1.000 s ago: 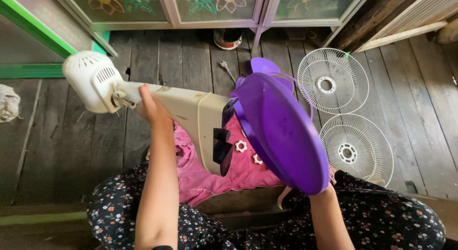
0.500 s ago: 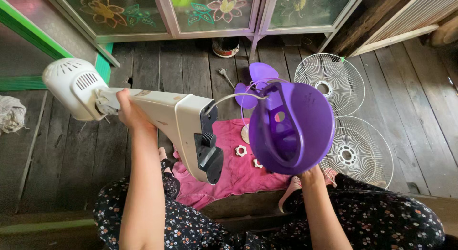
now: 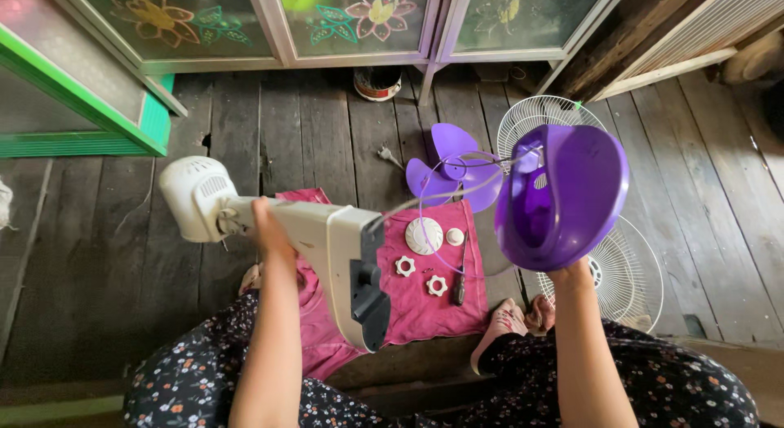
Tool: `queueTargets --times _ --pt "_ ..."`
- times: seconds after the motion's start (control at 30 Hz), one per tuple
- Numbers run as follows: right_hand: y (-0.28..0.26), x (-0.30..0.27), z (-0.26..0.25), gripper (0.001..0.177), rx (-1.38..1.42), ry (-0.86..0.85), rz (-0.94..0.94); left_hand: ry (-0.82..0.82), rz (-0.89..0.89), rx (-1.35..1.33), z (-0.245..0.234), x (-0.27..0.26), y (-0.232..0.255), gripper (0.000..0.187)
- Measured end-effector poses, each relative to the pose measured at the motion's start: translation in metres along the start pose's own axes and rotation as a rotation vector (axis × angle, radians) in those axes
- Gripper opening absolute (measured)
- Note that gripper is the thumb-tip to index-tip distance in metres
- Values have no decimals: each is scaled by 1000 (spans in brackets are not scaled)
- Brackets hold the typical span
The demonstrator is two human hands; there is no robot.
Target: The person assembles a purple and white pedestal fan on a wooden floor. They attach the front grille, install the fan blades onto the motor shaft, and fit the rear base cover, handling screws and small hardware along the way.
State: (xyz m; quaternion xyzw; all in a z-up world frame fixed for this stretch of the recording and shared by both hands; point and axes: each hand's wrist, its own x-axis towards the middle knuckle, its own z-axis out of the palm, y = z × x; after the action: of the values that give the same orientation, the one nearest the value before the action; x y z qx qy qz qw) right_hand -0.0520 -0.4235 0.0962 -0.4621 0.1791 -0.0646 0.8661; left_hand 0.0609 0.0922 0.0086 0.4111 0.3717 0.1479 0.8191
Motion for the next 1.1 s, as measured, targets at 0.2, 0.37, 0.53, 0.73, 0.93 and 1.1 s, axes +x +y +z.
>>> queueTargets --times 0.2,0.37,0.53,0.73,0.93,1.1 --pt "-2 8 -21 53 -26 51 -8 34 41 -26 4 12 -76 76" --pt "2 9 -33 51 -54 85 -14 110 114 117 24 18 -103 86" --pt "9 11 -41 50 -83 113 -5 200 87 188 26 41 -115 90" --pt "16 9 -48 49 -118 141 8 218 203 282 -3 81 -135 87" --pt "16 11 -51 47 -150 145 6 326 150 666 -29 93 -144 82" --pt "25 9 -52 46 -162 149 12 292 99 892 -52 124 -143 88"
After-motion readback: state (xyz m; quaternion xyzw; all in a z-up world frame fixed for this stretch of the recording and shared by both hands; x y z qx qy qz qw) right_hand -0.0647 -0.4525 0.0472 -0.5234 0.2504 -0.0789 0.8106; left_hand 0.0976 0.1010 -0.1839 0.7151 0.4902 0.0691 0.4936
